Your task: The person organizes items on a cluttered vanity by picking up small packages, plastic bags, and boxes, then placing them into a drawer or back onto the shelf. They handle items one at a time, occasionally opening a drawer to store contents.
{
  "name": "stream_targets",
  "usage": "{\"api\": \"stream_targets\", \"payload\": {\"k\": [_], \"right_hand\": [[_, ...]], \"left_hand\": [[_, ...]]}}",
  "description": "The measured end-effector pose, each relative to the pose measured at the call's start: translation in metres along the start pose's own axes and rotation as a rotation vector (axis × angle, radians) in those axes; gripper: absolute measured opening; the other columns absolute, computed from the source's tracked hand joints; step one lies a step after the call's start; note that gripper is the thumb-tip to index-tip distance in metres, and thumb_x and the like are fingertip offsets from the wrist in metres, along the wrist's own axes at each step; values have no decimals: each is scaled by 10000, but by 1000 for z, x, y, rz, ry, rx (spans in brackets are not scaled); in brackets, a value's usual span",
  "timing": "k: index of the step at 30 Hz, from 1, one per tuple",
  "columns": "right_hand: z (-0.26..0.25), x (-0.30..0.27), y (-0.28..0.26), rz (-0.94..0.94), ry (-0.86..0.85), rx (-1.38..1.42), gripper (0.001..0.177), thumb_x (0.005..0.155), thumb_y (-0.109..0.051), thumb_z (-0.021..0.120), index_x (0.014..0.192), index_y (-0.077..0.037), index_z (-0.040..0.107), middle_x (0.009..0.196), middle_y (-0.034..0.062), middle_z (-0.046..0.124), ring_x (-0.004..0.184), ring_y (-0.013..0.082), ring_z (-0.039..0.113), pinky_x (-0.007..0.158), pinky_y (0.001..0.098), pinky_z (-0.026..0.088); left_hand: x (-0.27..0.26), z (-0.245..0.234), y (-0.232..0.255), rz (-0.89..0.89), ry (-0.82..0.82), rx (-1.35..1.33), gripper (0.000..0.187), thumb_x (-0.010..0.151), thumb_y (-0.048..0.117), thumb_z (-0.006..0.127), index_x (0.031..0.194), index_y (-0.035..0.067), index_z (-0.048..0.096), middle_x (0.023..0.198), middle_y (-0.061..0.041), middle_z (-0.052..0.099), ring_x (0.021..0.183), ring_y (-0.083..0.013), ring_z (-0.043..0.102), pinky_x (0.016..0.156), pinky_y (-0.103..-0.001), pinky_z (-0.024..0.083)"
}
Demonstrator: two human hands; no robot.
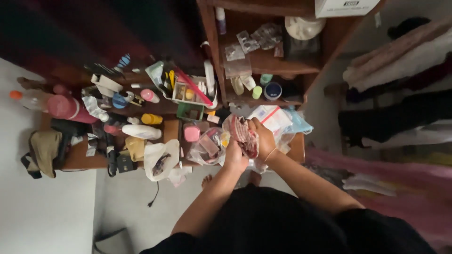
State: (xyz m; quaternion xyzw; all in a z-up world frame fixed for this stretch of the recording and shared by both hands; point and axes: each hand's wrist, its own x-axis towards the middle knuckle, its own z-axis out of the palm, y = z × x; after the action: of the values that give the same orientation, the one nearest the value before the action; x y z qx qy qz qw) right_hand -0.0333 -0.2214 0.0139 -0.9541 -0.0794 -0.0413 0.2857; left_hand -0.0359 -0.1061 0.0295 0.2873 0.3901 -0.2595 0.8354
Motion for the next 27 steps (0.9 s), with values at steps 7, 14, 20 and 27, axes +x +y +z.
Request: {"api": "stream_targets", "payload": {"k": [7,14,20,27], "right_hand": [[9,-11,-23,38,-95,38,492,892,-355,682,1263,-44,594,1216,218,660,1062,481,686,831,555,595],[48,-2,17,-111,0,-186,513,780,-398,747,1197,-114,656,1159,109,691,931,370,743,695,489,628],[21,27,-13,38,-39,-96,389,883,-378,676,1159,-108,631,1136,113,699,972,351,739,750,483,620],[12,-6,-27,-60,-124,-41,398,820,-325,742,1125,-81,667,1090,156,712,956,388,738,744,494,620]], "left_hand": [[-1,-5,28,-13,-147,-199,431,1021,425,562,1222,55,656,1234,-98,718,1145,-234,680,984,-426,531],[13,15,18,146,89,-100,340,945,393,682,1126,107,715,1084,-124,766,1037,-271,732,894,-430,596],[-10,29,32,225,149,10,720,951,480,696,1433,-21,510,1460,-248,549,1377,-367,508,1153,-526,426],[36,-18,20,443,-543,-191,538,1087,444,464,1415,20,497,1264,-113,668,1272,-302,604,1119,-584,436]]}}
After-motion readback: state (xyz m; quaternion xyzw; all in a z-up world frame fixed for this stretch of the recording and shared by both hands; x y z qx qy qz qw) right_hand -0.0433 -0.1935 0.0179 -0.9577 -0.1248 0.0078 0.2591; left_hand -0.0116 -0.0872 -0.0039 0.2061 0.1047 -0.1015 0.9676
